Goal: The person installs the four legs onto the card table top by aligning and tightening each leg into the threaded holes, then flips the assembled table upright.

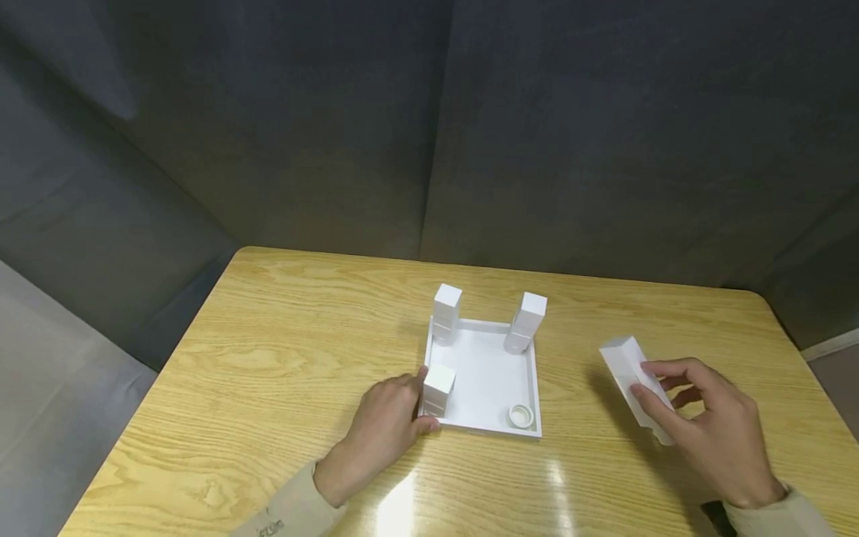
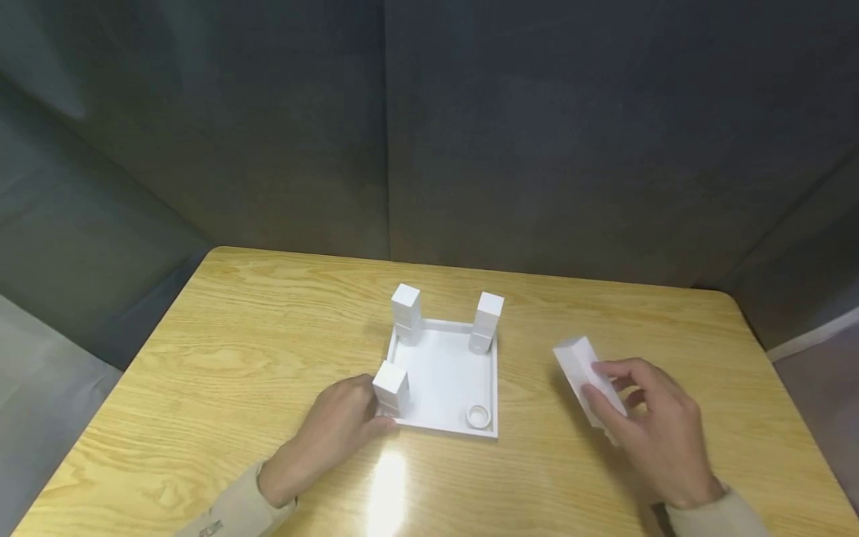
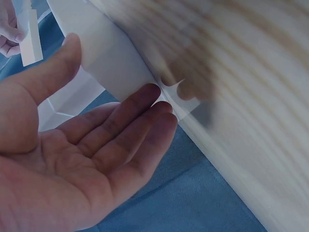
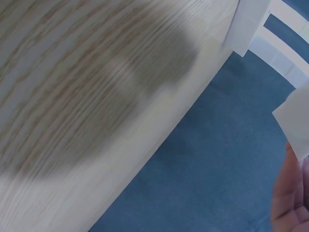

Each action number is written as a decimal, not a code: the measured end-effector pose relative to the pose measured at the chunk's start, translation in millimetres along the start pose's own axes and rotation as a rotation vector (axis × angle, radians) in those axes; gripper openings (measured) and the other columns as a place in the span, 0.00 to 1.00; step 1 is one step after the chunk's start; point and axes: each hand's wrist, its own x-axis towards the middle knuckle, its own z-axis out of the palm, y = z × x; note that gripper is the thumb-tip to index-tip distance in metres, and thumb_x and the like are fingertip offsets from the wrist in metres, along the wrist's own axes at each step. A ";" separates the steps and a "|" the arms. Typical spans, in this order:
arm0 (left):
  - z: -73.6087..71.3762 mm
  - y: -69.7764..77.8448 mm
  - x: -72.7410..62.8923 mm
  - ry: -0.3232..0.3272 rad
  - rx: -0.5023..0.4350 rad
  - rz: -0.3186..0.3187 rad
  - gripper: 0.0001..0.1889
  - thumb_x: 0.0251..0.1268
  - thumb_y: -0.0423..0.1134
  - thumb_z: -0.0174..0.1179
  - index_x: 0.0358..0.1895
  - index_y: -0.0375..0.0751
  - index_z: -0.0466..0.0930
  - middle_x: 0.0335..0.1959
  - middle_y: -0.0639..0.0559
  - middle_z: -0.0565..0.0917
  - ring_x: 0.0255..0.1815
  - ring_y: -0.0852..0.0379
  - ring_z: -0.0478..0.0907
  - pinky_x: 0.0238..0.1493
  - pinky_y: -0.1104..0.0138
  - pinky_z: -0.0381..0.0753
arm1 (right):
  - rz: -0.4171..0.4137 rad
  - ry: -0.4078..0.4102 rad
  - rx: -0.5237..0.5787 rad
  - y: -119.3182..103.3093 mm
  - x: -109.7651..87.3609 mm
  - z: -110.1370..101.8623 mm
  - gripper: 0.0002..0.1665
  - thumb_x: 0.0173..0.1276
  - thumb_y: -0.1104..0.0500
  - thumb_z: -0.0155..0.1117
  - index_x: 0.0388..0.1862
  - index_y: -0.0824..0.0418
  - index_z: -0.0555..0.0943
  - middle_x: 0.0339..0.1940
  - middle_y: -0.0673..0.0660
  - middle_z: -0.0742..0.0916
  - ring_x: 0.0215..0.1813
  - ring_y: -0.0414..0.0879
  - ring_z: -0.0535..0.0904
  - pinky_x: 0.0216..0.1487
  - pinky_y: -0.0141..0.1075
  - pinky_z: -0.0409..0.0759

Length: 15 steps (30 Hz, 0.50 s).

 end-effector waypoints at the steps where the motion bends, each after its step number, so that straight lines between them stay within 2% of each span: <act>1: 0.0 0.0 0.1 0.000 0.002 0.001 0.42 0.51 0.39 0.83 0.63 0.11 0.76 0.49 0.26 0.88 0.47 0.38 0.91 0.54 0.47 0.90 | 0.002 0.000 0.003 -0.5 0.4 0.4 0.26 0.49 0.78 0.85 0.47 0.63 0.90 0.45 0.30 0.86 0.39 0.25 0.80 0.37 0.17 0.77; 15: 0.1 0.4 0.5 -0.014 0.021 -0.008 0.42 0.52 0.40 0.83 0.63 0.11 0.76 0.48 0.27 0.88 0.46 0.38 0.91 0.54 0.49 0.91 | -0.031 0.000 0.079 -11.8 9.7 10.8 0.28 0.51 0.78 0.84 0.52 0.64 0.89 0.49 0.38 0.90 0.41 0.29 0.82 0.39 0.17 0.78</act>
